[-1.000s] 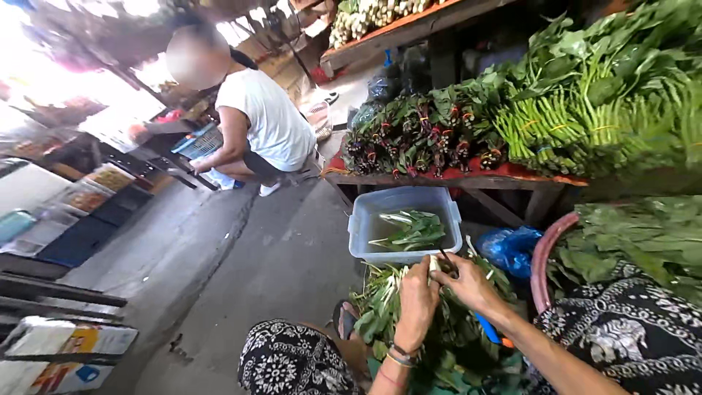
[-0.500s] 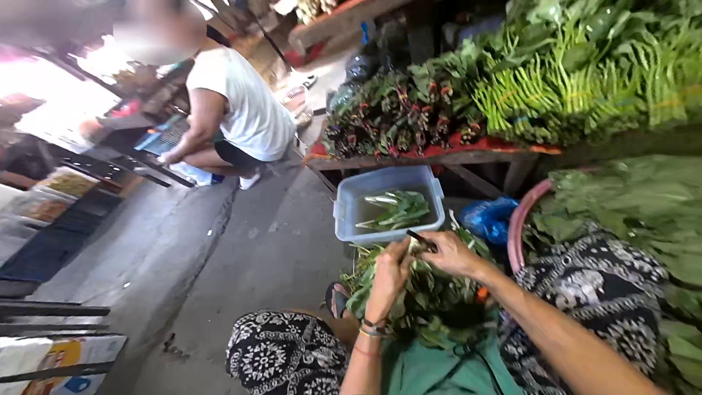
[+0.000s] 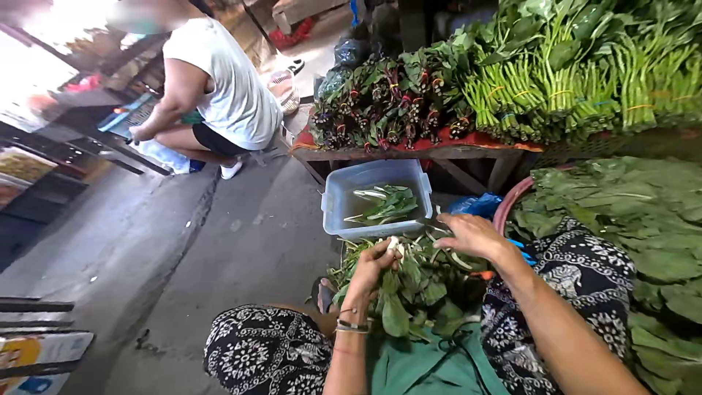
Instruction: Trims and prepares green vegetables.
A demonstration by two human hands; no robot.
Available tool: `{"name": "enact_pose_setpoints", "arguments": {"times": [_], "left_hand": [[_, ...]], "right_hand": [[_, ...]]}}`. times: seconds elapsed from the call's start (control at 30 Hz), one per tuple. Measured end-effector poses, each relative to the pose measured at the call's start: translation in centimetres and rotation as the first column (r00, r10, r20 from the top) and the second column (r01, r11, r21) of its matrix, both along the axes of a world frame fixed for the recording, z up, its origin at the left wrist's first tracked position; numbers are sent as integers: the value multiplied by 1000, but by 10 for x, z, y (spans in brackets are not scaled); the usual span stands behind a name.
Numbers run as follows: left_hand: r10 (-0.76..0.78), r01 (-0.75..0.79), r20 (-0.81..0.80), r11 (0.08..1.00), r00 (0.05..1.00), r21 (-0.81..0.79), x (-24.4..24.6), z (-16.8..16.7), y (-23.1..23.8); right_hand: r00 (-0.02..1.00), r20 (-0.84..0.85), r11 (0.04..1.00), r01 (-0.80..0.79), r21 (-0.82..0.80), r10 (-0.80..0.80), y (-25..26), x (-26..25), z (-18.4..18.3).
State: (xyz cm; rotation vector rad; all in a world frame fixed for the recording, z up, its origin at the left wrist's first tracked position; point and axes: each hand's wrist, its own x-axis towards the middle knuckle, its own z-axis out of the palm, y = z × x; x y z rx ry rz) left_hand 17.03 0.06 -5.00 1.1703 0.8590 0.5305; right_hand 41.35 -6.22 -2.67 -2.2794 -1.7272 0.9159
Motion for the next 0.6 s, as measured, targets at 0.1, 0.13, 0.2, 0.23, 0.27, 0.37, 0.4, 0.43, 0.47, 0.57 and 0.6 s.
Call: {"name": "enact_pose_setpoints", "arguments": {"times": [0.1,0.13,0.2,0.23,0.27,0.37,0.4,0.43,0.47,0.57,0.6], "left_hand": [[60,-41,130,989,990,-140,2,0,-2],[81,-63,138,989,987,-134,3,0,-2],[116,-112,113,993,987,-47,5,1,-2],[128,-129,104,992,986,1,6,1,-2],[132,-136,99,990,986,38,7,0,-3],[111,-115,103,993,988,37,8,0,-5],[104,-106,121,994,987,14,7,0,-6],[101,-101,147,995,984,-12,7,-1,-6],[100,-96,172,995,980,-34,6,-2,-6],[89,-87,182,996,979,-21,2,-6,-13],[79,-83,172,996,982,17,1,-6,-15]], "right_hand": [[997,-73,997,-17,-80,11,9,-9,-10],[986,-162,998,-39,-49,30,14,-10,-17],[936,-348,998,-45,36,55,24,-10,-29],[910,-413,997,-1,79,33,27,-12,-35],[883,-470,994,47,100,5,29,-15,-37],[647,-760,990,138,39,-60,24,-33,-35],[504,-857,987,160,-31,-109,23,-40,-34],[388,-910,981,174,-80,-143,22,-44,-33],[333,-930,976,196,-94,-156,23,-45,-32],[423,-904,964,261,57,-61,17,-44,-40],[478,-878,955,274,116,-30,14,-45,-39]]}}
